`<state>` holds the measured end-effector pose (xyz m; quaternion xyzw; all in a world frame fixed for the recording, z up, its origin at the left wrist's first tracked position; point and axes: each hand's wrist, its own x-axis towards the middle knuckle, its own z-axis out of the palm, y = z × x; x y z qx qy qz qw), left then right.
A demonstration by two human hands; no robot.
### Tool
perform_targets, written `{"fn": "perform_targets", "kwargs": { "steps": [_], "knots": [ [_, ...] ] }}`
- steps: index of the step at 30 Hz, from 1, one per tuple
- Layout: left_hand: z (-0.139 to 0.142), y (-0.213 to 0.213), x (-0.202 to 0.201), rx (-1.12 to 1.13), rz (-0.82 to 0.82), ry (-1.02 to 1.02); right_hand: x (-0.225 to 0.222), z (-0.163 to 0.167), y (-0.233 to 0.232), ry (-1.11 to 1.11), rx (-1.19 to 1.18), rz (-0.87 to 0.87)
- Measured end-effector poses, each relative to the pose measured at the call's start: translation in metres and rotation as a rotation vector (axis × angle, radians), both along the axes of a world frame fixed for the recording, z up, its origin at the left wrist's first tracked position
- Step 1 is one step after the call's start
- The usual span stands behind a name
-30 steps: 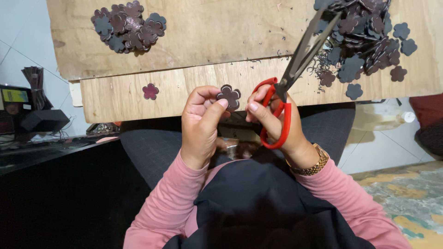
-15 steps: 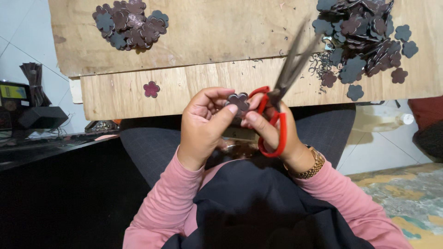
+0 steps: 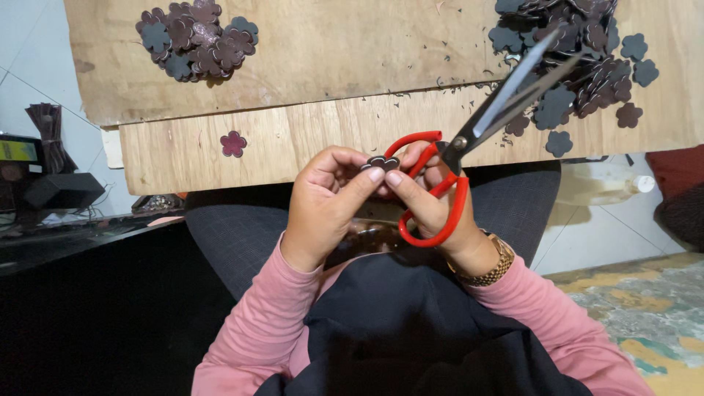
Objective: The person sits on the floor and uses red-handled scissors to trim excess material from the edges of small flower-shaped leather pieces, one piece at a time, placing trimmed pieces into piles on the wooden bench. They occasionally set the scissors down to reposition pieces and resume trimming.
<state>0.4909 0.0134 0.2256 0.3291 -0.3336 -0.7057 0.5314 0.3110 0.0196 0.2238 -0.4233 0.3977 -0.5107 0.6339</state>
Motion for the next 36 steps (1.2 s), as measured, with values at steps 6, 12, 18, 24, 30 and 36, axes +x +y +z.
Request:
{"fn": "perform_targets", "kwargs": {
  "steps": [6, 12, 18, 24, 30, 36],
  "knots": [
    [0.003, -0.001, 0.003, -0.014, 0.105, -0.041, 0.002, 0.001, 0.0, 0.048, 0.028, 0.111],
    [0.01, -0.004, 0.01, 0.055, 0.116, -0.14, 0.004, -0.003, 0.001, 0.158, 0.027, 0.187],
    [0.005, -0.004, 0.013, 0.028, 0.156, 0.004, 0.005, -0.003, 0.003, 0.13, 0.066, 0.26],
    [0.003, -0.004, 0.015, 0.015, 0.174, -0.164, 0.003, -0.004, 0.005, 0.18, 0.125, 0.34],
    [0.01, -0.005, 0.016, 0.0, 0.123, -0.129, -0.001, -0.005, 0.002, 0.274, 0.012, 0.428],
    [0.013, -0.008, 0.015, 0.024, 0.139, -0.005, -0.002, -0.002, -0.003, 0.432, -0.108, 0.504]
  ]
}}
